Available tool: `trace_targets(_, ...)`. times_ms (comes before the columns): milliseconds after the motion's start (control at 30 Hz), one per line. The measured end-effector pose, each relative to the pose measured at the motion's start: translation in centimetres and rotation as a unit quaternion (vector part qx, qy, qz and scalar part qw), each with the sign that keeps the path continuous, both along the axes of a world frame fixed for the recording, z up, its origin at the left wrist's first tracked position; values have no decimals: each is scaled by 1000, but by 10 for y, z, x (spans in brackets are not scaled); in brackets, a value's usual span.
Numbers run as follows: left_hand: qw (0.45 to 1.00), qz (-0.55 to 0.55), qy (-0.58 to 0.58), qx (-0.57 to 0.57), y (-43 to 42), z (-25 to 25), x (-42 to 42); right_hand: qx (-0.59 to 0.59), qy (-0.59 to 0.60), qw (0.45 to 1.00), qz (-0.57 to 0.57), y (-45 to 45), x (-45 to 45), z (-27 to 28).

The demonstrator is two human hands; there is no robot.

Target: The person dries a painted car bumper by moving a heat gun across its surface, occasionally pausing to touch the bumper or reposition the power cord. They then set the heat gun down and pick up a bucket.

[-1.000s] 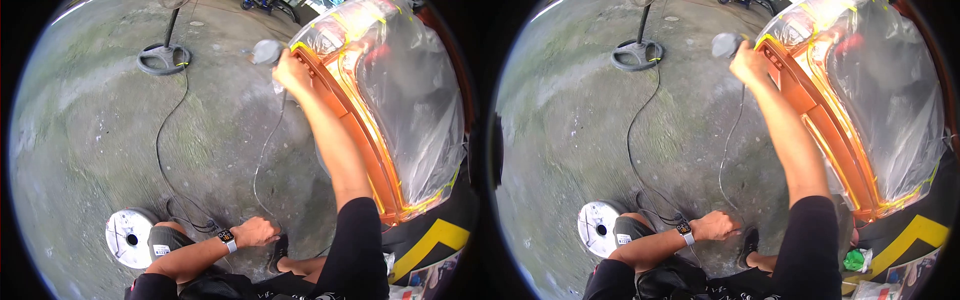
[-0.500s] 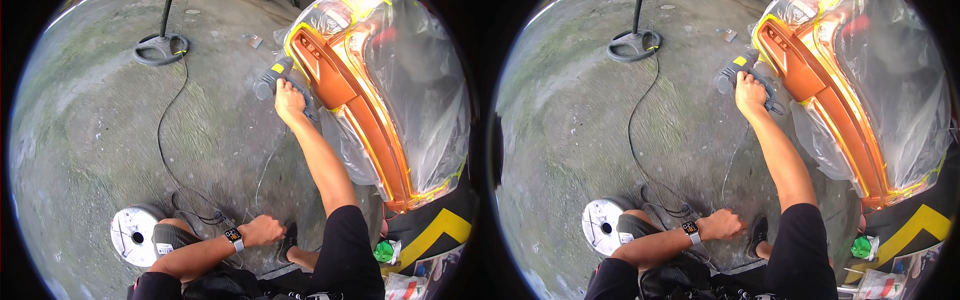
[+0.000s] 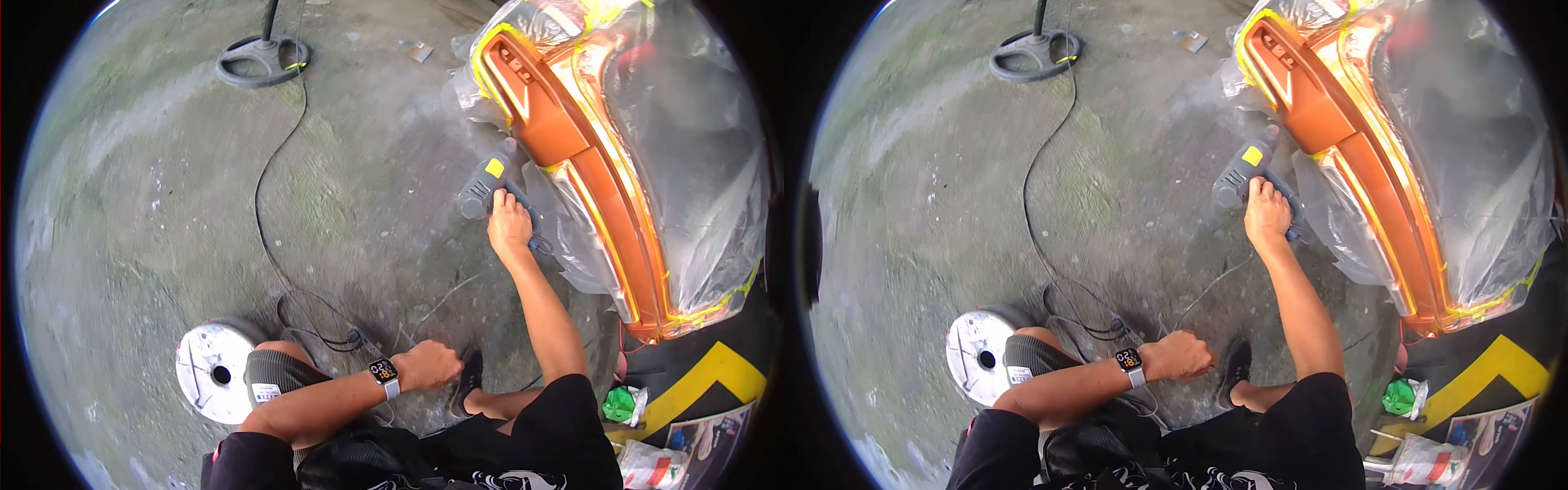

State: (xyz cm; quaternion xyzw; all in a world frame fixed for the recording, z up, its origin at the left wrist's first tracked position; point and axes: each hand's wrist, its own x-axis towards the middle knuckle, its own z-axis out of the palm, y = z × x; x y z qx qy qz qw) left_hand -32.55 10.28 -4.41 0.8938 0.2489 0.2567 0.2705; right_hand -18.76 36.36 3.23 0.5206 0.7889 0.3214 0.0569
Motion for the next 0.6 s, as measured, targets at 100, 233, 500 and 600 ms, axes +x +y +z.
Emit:
trace_targets(100,999,14,49,-9,-7,4,-1,-8,-40,999,-13,14,15,-24)
trace_targets(233,997,31,72,-9,-18,19,-9,-21,-88,995,-33,39,27,-57)
trace_targets(500,995,11,79,-60,-31,18,-1,-50,-74,994,-66,69,46,-92)
trace_targets(600,996,10,72,-53,-31,17,1,-44,-80,995,-50,58,51,-91)
